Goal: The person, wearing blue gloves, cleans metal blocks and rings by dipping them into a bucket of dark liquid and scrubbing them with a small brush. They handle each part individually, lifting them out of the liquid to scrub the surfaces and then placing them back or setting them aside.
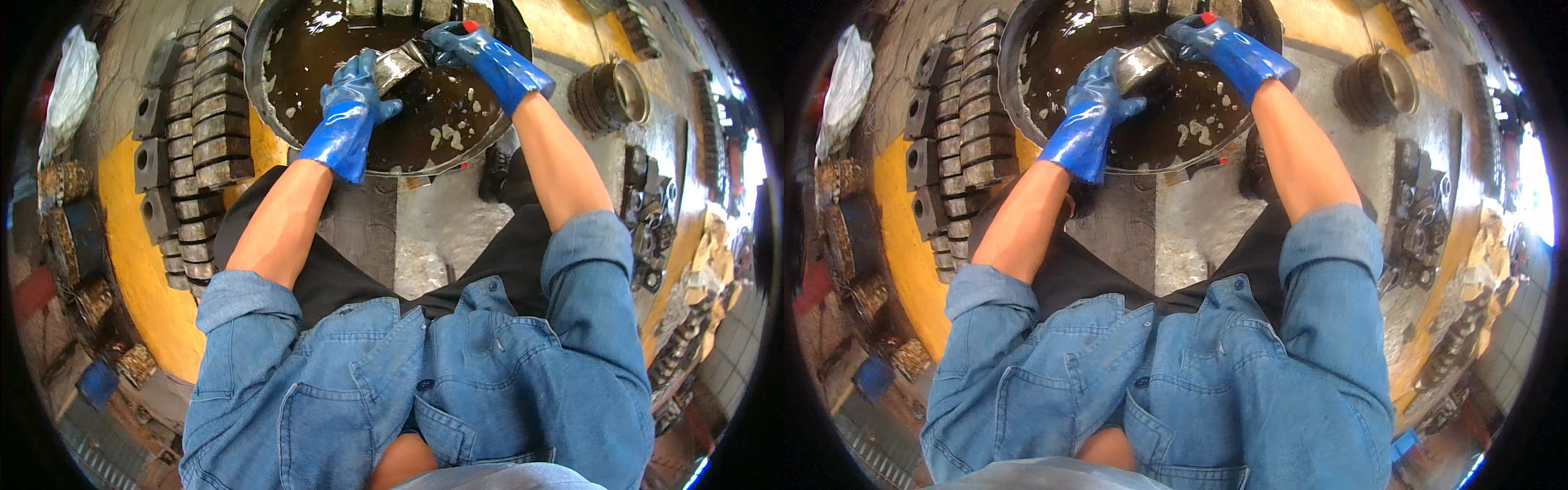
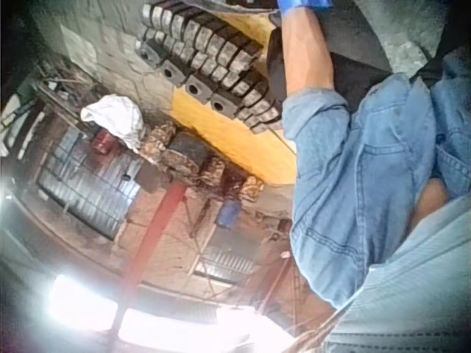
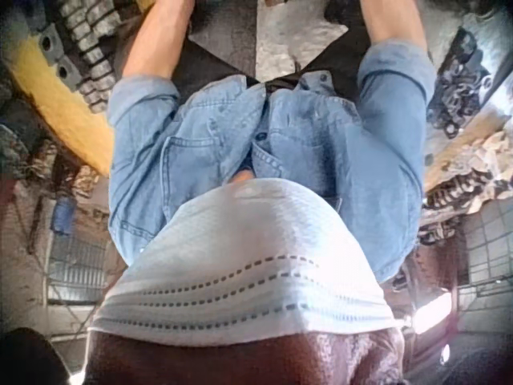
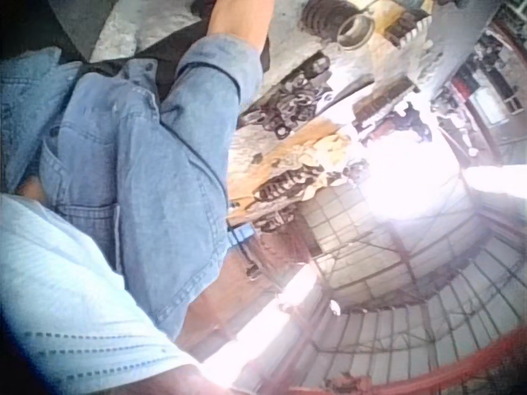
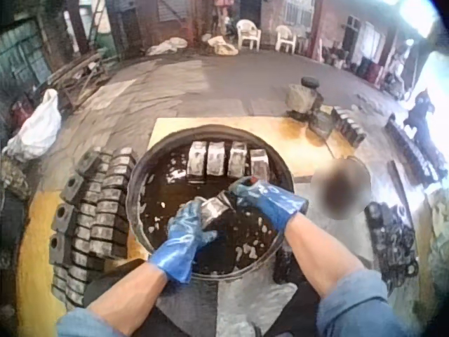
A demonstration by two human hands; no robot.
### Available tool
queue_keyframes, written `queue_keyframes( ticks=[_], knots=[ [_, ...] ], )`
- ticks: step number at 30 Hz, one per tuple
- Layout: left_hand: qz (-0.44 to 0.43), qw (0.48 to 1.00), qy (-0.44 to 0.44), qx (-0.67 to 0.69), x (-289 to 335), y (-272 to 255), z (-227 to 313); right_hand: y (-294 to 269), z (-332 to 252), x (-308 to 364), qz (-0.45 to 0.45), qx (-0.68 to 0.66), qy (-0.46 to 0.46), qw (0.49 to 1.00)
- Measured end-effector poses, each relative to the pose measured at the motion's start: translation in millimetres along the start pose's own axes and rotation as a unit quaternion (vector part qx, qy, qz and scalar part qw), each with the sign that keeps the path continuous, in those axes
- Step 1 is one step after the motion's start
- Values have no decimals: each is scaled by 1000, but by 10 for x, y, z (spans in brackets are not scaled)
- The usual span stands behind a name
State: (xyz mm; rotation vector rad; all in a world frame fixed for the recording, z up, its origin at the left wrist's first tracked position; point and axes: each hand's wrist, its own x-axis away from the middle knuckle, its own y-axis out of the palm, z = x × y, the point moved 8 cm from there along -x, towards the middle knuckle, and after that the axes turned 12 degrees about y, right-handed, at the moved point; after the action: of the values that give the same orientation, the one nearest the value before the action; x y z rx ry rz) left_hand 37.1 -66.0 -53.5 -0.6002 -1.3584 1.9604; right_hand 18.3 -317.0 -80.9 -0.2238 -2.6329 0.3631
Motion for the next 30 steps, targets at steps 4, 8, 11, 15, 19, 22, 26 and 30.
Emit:
queue_keyframes(
  ticks=[4,8,11,15,19,22,26,30],
  knots=[
    [-9,1000,-23,11,-28,-20,72,96,306,-117,16,75,75,994],
    [-19,999,4,32,-150,-114,-36,218,575,-120,2,127,46,991],
    [-58,998,-14,36,-342,-147,-185,201,679,-96,18,159,63,985],
    [-14,995,-59,78,-440,-42,-594,92,302,443,-7,127,32,991],
    [24,933,-95,346,-416,229,-1156,-180,-69,935,70,88,-29,993],
    [-27,901,-188,389,-226,424,-1359,-331,-113,1167,103,83,13,991],
    [-104,831,-323,440,160,413,-1157,-272,-120,1402,110,13,68,992],
    [-102,918,-144,355,144,11,-729,-262,-91,1273,124,34,-11,992]
  ],
)
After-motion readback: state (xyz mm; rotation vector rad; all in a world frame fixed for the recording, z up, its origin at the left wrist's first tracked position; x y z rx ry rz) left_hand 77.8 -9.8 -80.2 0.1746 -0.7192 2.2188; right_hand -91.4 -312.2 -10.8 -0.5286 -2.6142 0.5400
